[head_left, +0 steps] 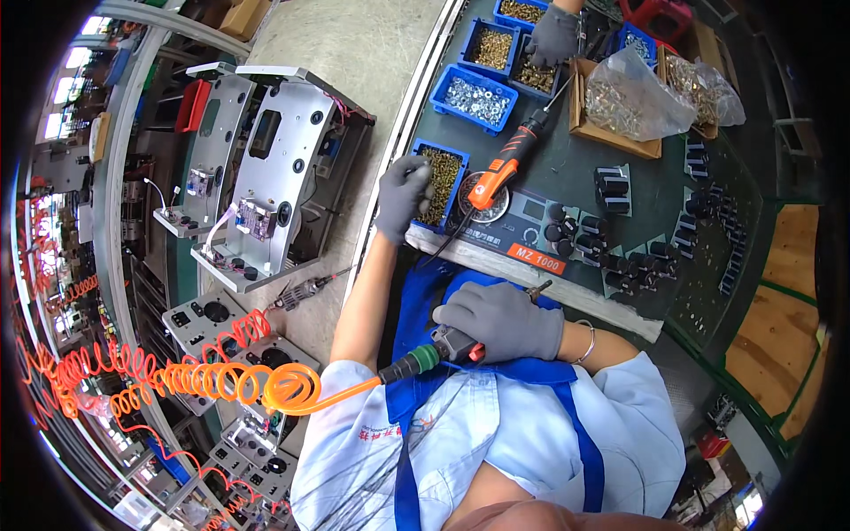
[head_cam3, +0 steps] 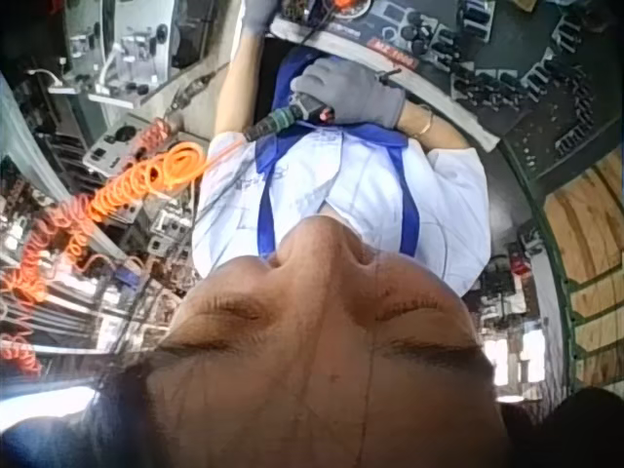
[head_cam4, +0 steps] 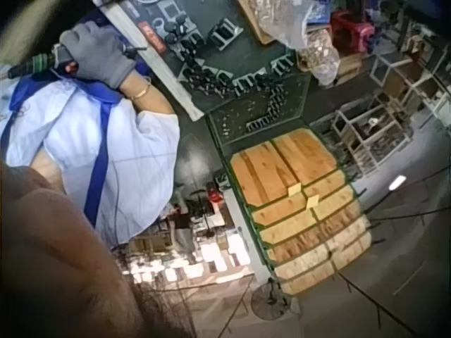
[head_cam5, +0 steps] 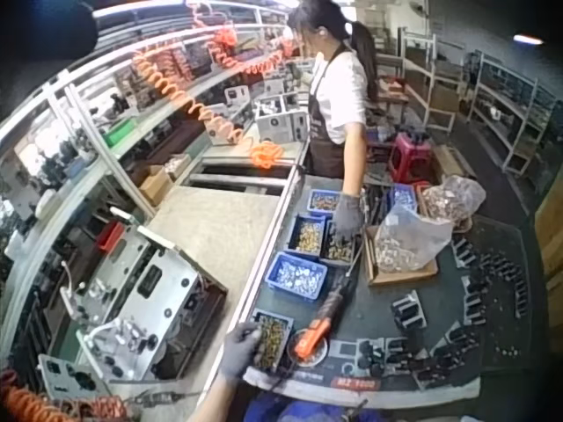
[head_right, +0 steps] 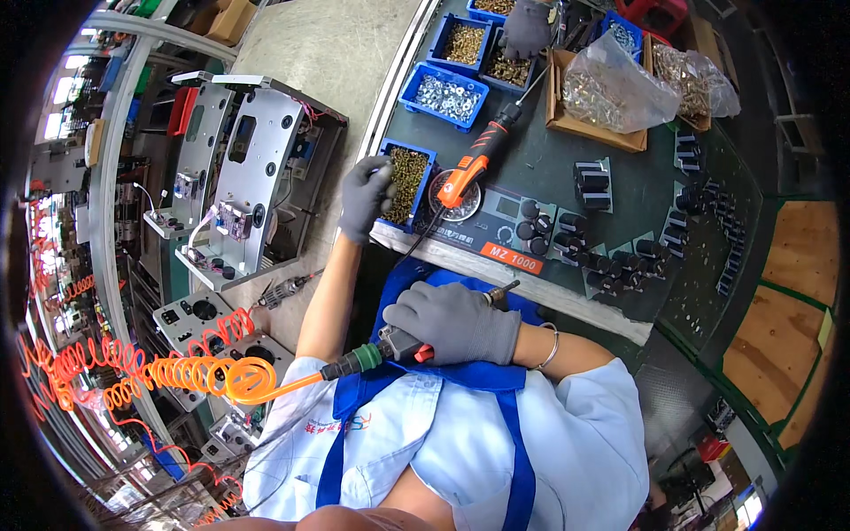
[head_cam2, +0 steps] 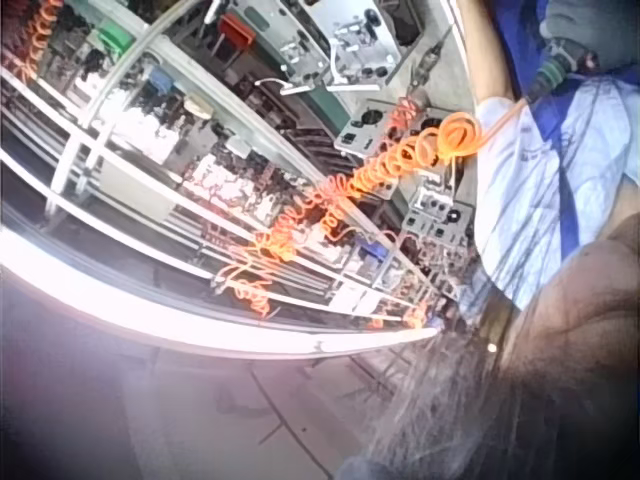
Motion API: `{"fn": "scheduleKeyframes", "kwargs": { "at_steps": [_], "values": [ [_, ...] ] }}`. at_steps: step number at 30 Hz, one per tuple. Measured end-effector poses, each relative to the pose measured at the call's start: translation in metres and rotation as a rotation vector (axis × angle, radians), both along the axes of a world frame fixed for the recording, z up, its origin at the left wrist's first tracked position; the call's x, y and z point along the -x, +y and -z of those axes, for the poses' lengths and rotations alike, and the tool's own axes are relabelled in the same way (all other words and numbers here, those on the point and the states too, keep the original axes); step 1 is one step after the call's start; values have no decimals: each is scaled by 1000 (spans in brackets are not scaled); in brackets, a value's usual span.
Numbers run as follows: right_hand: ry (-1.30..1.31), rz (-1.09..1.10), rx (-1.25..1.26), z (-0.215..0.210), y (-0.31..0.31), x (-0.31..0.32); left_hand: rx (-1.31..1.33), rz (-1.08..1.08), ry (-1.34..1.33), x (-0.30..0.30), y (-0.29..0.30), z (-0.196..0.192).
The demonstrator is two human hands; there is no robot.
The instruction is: The person assembles electronic components on a workbench, using a pneumatic screwdriver to secure parts onto a circuit board and metal casing. They handle wires, connectors, and screws, methodically fastening components together in a factory setting.
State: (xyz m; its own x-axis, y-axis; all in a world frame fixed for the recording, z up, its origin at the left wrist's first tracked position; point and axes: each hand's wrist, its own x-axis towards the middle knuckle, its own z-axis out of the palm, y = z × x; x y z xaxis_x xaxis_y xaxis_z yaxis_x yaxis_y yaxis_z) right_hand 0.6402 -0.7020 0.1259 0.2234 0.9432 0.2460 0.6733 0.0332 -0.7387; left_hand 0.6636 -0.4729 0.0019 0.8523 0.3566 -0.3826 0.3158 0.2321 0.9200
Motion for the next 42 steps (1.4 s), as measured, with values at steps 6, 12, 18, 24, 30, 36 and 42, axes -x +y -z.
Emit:
{"fn": "scheduleKeyframes", "kwargs": {
  "at_steps": [6, 12, 18, 24, 30, 36, 42],
  "values": [
    [-6, -43, 6, 1, 1, -3, 537, -46, -244, 48, 30, -11],
    [-15, -73, -1, 7, 5, 1, -359, 83, -53, 59, 31, 9],
    [9, -86, 30, 3, 3, 0, -1451, 501, 233, 56, 14, 13],
    [29, -83, 25, 4, 0, -1, -1505, 651, 302, 45, 12, 19],
    [33, -92, 15, 4, 2, 1, -1462, 605, 285, 38, 8, 21],
    [27, -64, 31, 3, -3, 1, -521, 117, -75, 64, 16, 27],
    [8, -99, 51, 3, -1, 0, 529, -8, -155, 60, 8, 5]
  ]
}}
